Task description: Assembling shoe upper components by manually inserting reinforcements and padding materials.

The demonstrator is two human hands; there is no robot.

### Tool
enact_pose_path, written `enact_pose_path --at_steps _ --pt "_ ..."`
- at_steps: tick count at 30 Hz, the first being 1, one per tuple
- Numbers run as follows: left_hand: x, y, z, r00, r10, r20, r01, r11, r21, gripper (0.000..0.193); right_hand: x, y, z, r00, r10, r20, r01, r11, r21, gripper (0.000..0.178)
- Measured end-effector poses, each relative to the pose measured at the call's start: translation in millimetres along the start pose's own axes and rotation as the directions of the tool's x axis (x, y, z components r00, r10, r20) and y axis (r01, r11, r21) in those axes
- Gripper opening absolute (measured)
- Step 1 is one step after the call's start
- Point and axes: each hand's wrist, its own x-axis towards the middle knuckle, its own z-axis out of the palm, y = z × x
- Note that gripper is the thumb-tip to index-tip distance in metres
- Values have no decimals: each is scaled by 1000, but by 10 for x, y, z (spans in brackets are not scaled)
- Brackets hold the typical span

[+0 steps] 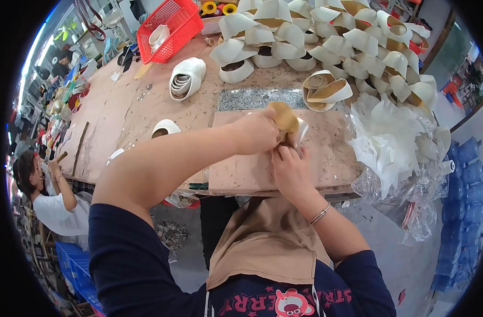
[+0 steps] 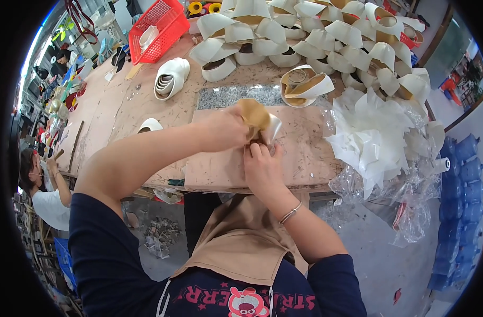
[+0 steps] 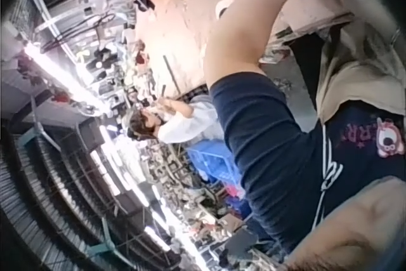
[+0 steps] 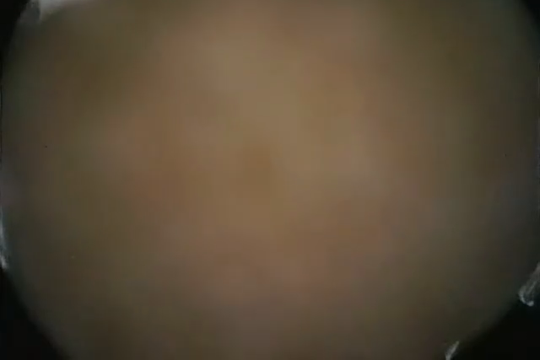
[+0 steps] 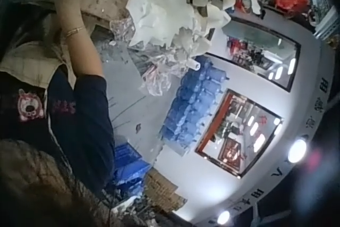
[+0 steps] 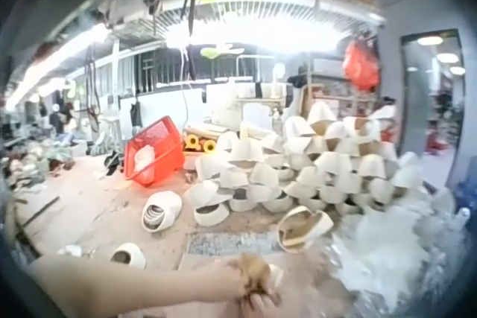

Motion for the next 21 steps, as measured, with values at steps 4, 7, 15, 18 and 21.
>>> enact_pose_path --at_steps 4,7,15,18,21 --pt "-130 -54 94 882 -395 255 469 781 -412 7 -4 -40 -59 1000 6 17 -6 1000 4 34" --pt "-183 28 196 840 -461 286 542 706 -456 9 -16 -80 -12 1000 1 3 -1 1000 18 37" --pt "-372 124 451 868 -487 97 472 749 -464 7 101 -256 115 998 30 60 -31 999 9 37" --pt "-395 151 520 867 -490 88 473 755 -454 7 121 -348 187 996 45 73 -43 999 -29 37" --pt "-380 152 519 858 -495 135 497 738 -455 7 149 -451 284 995 70 69 -70 998 -11 37"
